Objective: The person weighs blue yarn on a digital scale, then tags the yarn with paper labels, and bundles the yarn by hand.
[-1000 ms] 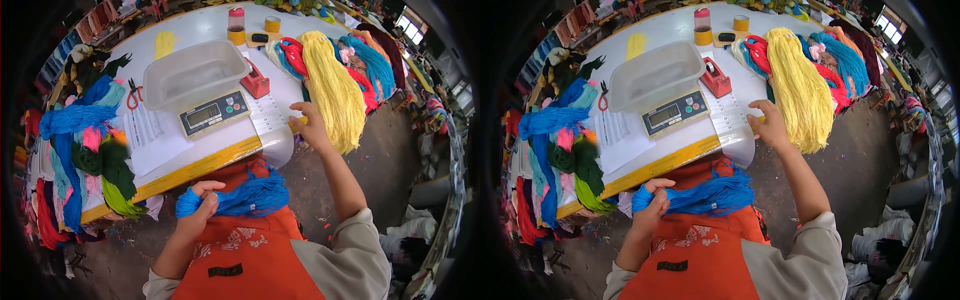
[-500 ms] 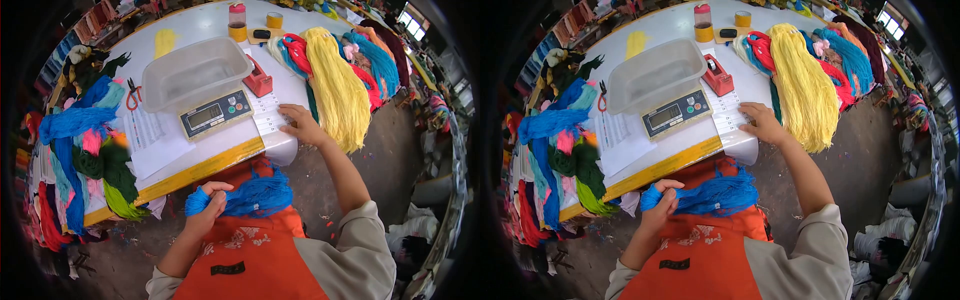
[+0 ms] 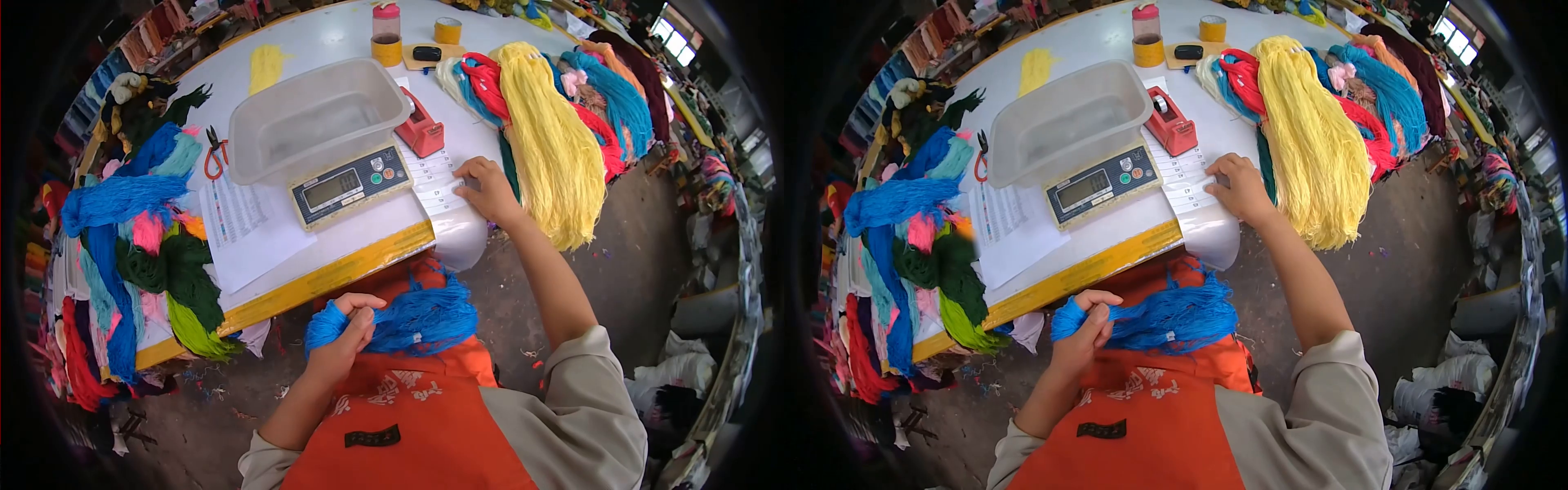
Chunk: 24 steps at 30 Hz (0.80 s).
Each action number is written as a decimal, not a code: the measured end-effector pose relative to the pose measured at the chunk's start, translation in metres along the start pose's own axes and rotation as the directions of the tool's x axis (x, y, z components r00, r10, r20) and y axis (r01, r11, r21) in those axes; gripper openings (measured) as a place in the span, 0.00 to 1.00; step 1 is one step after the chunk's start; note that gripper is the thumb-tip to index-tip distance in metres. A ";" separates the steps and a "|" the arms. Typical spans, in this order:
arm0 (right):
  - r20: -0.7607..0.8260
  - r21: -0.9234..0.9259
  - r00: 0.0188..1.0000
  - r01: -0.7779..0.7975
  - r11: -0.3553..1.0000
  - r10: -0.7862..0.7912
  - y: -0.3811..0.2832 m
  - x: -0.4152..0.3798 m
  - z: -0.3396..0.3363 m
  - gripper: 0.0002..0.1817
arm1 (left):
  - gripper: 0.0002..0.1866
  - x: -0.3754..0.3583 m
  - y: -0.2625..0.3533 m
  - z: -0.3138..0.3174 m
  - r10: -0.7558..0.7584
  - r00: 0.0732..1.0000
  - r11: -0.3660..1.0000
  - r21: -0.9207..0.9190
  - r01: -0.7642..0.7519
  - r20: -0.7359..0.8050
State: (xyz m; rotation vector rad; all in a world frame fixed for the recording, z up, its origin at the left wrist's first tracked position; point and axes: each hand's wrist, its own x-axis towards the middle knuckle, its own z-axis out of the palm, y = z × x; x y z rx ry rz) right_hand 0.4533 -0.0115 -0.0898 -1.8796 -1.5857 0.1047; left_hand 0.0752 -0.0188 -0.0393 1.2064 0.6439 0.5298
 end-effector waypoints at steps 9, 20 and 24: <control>-0.282 -0.019 0.951 0.130 0.991 -0.130 -0.003 -0.013 0.014 0.05 | 0.08 -0.008 -0.005 0.003 0.054 0.996 0.996 0.079 -0.049 -0.066; 0.087 0.617 0.996 -0.045 0.786 -0.011 -0.101 -0.058 -0.022 0.02 | 0.11 -0.013 -0.005 0.000 0.109 0.992 0.993 0.056 -0.106 -0.065; 0.244 0.483 0.742 0.465 0.742 -0.624 -0.173 -0.074 -0.041 0.03 | 0.24 -0.011 -0.002 0.000 0.080 0.975 0.978 0.172 -0.117 0.208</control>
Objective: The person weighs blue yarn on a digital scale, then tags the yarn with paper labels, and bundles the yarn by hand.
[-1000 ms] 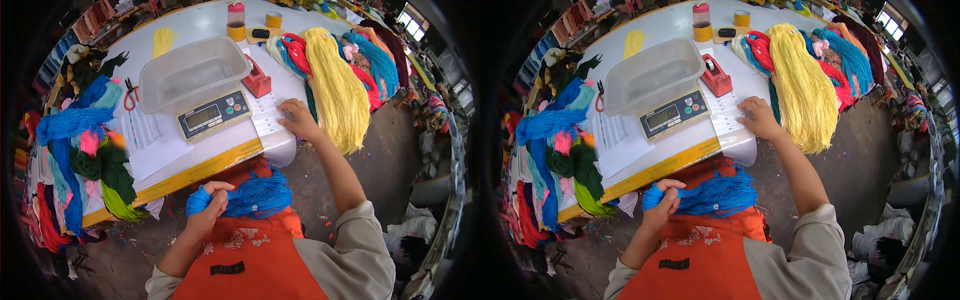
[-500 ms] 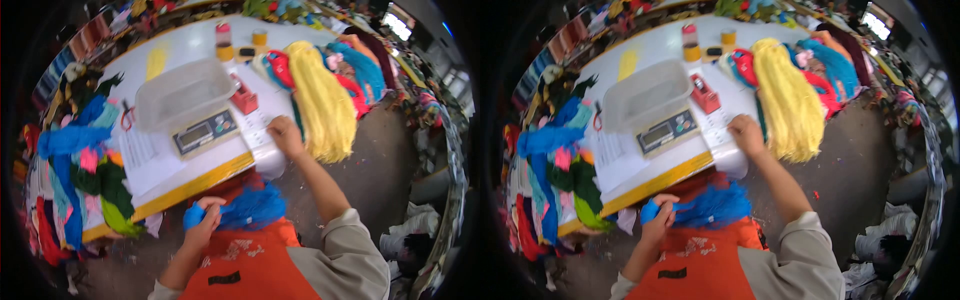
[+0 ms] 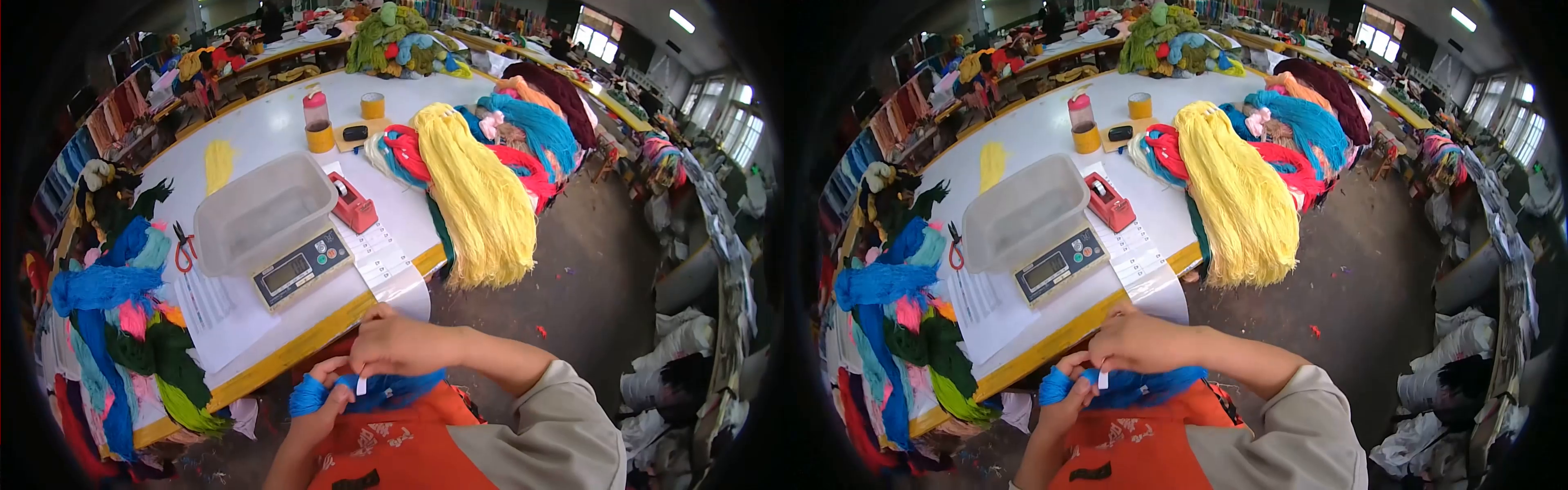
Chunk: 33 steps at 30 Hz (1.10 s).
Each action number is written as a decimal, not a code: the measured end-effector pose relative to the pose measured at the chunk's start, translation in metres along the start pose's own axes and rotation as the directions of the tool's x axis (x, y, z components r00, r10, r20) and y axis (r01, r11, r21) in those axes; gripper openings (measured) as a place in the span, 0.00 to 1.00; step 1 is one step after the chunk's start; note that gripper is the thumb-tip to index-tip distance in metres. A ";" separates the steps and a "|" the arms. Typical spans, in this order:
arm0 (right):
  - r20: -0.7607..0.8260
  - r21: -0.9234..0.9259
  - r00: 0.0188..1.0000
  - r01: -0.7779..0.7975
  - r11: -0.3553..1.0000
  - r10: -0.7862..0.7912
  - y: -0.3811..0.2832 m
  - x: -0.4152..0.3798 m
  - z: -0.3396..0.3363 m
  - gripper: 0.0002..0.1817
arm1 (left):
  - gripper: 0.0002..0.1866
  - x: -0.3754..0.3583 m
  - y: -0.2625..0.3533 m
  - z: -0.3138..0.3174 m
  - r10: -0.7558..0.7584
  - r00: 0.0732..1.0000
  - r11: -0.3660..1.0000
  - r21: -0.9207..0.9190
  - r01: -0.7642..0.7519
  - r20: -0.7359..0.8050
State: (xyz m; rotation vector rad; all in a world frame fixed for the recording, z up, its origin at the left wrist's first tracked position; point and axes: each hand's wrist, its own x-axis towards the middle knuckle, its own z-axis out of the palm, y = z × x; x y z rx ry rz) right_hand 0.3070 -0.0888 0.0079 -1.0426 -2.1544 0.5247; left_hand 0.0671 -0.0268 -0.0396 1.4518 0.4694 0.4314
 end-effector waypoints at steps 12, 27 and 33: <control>-0.109 -0.201 0.992 0.046 0.978 -0.069 -0.015 0.021 0.035 0.05 | 0.29 -0.011 0.002 -0.005 -0.035 0.999 0.997 -0.063 0.035 0.008; 0.147 0.798 0.812 -0.435 0.417 0.565 -0.030 0.021 0.054 0.14 | 0.33 -0.014 0.016 -0.002 0.282 0.954 0.938 0.240 -0.251 -0.103; 0.056 0.695 0.778 -0.480 0.536 0.626 -0.028 0.017 0.058 0.15 | 0.14 -0.009 0.011 -0.003 0.388 0.918 0.781 0.560 -0.276 -0.088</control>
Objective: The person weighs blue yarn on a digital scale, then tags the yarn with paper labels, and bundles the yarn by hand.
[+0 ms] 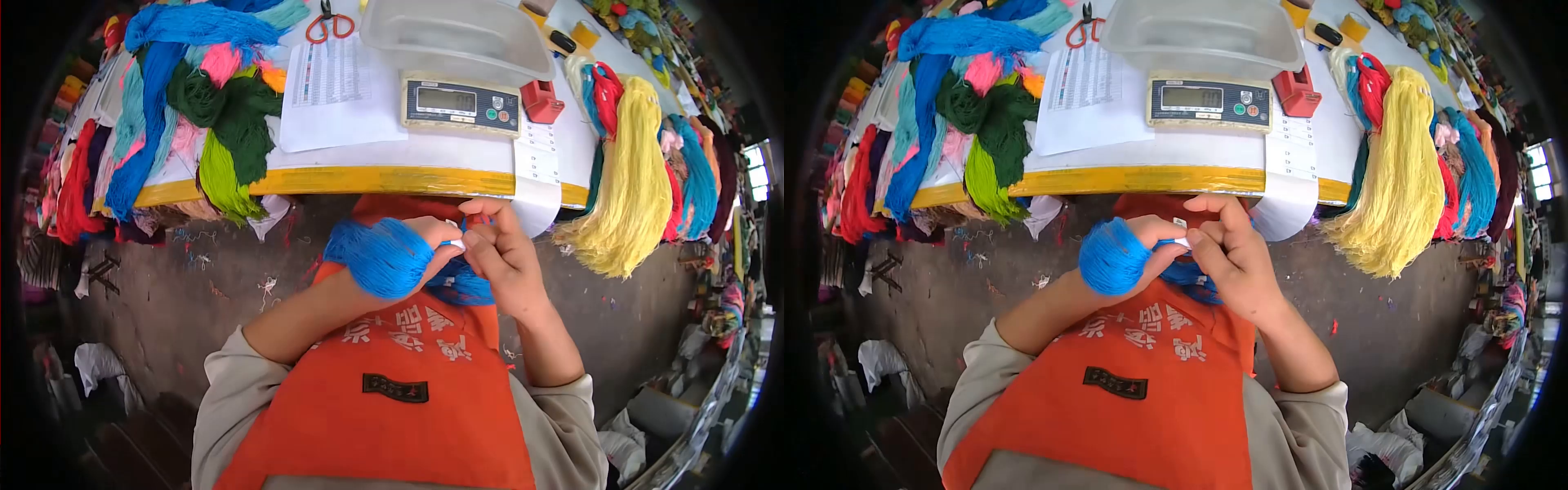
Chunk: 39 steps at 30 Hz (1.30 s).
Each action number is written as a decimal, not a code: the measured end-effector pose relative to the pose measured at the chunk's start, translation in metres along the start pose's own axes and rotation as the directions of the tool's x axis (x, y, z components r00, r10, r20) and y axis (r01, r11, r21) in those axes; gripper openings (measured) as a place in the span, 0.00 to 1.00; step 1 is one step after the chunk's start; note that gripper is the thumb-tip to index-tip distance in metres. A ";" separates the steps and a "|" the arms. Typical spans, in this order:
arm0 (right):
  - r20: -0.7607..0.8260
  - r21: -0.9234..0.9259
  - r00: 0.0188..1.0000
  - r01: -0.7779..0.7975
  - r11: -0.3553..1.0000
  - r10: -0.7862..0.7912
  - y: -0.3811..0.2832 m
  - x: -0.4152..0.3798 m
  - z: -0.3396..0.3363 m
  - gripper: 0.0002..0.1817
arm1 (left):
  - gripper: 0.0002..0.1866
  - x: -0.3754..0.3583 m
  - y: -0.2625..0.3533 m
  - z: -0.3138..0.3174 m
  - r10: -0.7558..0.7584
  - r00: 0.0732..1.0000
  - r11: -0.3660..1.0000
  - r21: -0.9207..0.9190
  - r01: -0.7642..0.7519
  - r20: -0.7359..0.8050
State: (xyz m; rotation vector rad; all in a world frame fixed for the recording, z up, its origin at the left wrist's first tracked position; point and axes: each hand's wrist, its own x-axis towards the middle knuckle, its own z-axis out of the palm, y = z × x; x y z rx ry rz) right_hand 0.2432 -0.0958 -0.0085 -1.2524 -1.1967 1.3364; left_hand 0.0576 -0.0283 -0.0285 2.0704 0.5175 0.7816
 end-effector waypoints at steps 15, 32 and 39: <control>0.256 -0.175 0.901 0.399 0.900 -0.350 0.002 0.005 -0.009 0.08 | 0.15 0.002 0.010 -0.019 -0.347 0.829 0.617 -0.559 0.554 0.439; -0.035 -0.029 0.964 0.263 0.964 -0.264 0.013 0.005 0.006 0.15 | 0.07 -0.001 0.011 -0.012 -0.235 0.967 0.893 -0.373 0.254 0.095; -0.030 0.069 0.985 0.172 0.983 -0.170 0.021 0.007 0.004 0.16 | 0.06 0.001 0.001 -0.005 -0.187 0.982 0.882 -0.445 0.156 -0.025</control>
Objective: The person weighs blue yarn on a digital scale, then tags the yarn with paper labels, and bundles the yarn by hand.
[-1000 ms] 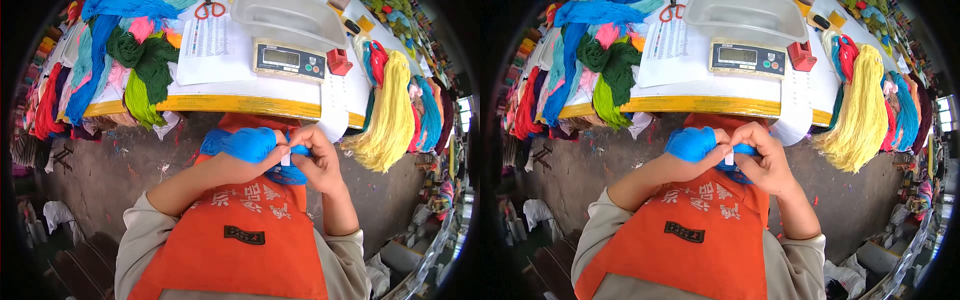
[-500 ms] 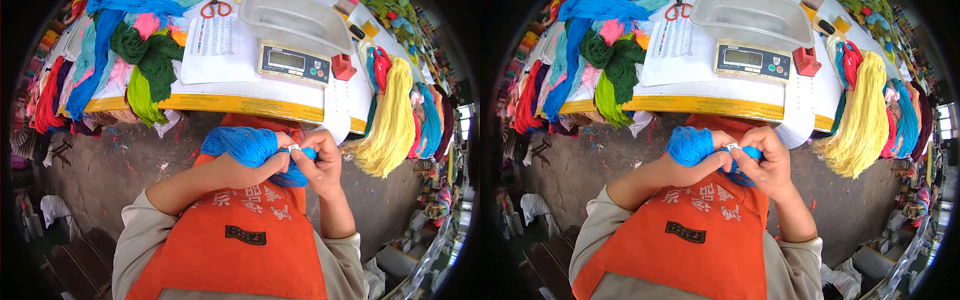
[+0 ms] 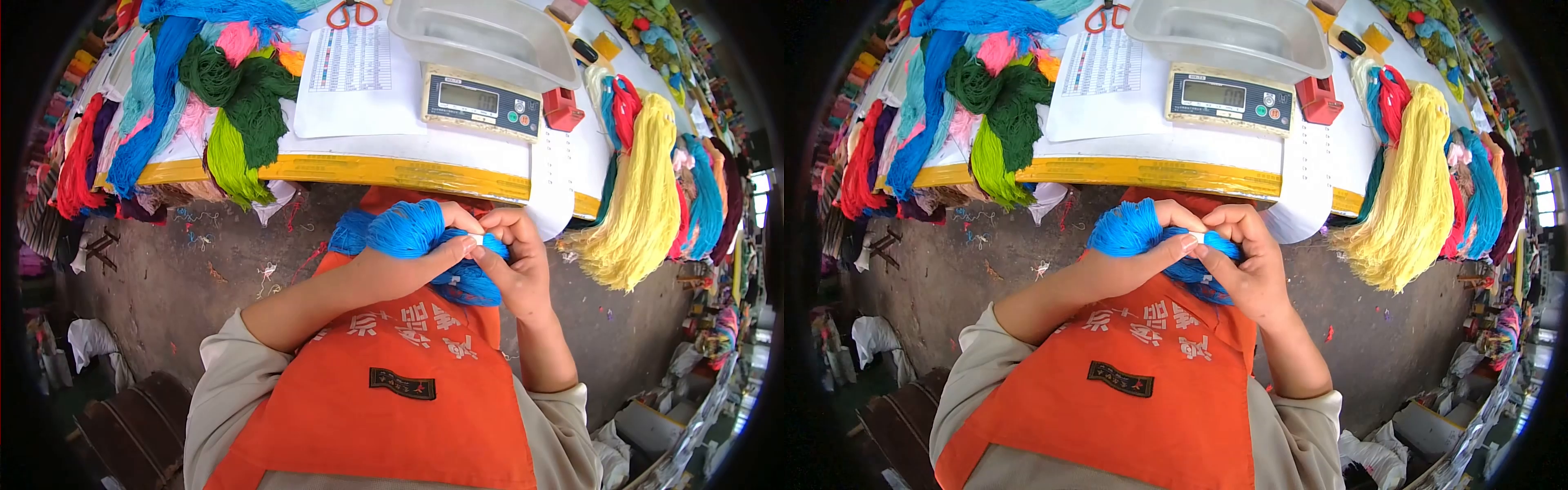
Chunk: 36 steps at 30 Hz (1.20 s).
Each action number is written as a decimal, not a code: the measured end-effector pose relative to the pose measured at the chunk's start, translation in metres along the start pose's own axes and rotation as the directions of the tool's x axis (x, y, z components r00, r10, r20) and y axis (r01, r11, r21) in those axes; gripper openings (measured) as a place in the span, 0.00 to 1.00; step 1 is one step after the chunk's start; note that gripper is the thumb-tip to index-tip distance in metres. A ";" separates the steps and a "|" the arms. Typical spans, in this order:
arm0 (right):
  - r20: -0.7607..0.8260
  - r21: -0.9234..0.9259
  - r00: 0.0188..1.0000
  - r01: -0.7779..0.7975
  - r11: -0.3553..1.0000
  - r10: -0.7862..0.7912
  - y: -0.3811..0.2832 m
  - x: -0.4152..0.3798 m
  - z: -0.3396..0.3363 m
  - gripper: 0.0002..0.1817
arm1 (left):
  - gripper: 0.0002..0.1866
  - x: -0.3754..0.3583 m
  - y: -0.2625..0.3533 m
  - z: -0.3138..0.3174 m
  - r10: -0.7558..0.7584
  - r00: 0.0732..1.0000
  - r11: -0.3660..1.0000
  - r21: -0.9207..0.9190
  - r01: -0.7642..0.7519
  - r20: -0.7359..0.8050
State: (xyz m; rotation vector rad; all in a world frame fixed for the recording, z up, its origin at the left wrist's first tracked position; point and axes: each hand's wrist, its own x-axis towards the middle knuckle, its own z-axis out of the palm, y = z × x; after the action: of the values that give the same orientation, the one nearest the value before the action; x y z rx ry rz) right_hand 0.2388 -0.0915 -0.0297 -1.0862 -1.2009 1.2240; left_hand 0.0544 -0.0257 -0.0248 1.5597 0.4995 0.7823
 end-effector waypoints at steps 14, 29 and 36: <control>-0.072 -0.169 0.959 -0.284 0.944 0.275 -0.006 -0.028 -0.071 0.10 | 0.20 -0.015 0.029 -0.075 -0.361 0.932 0.906 -0.239 0.349 -0.007; 0.043 -0.977 0.893 -0.057 0.206 0.448 0.012 -0.089 -0.138 0.15 | 0.28 -0.087 0.052 -0.191 -0.110 0.714 0.807 0.357 0.470 -0.691; 0.299 -0.447 0.935 0.312 0.839 -0.188 -0.041 0.032 0.027 0.22 | 0.44 -0.001 0.065 -0.092 0.254 0.957 0.887 0.360 -0.288 0.140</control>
State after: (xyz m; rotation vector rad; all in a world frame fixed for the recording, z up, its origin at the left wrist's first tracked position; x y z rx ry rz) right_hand 0.2149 -0.0629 0.0157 -1.1074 -1.8558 0.8801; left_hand -0.0210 0.0269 0.0401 2.0484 0.3831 0.8577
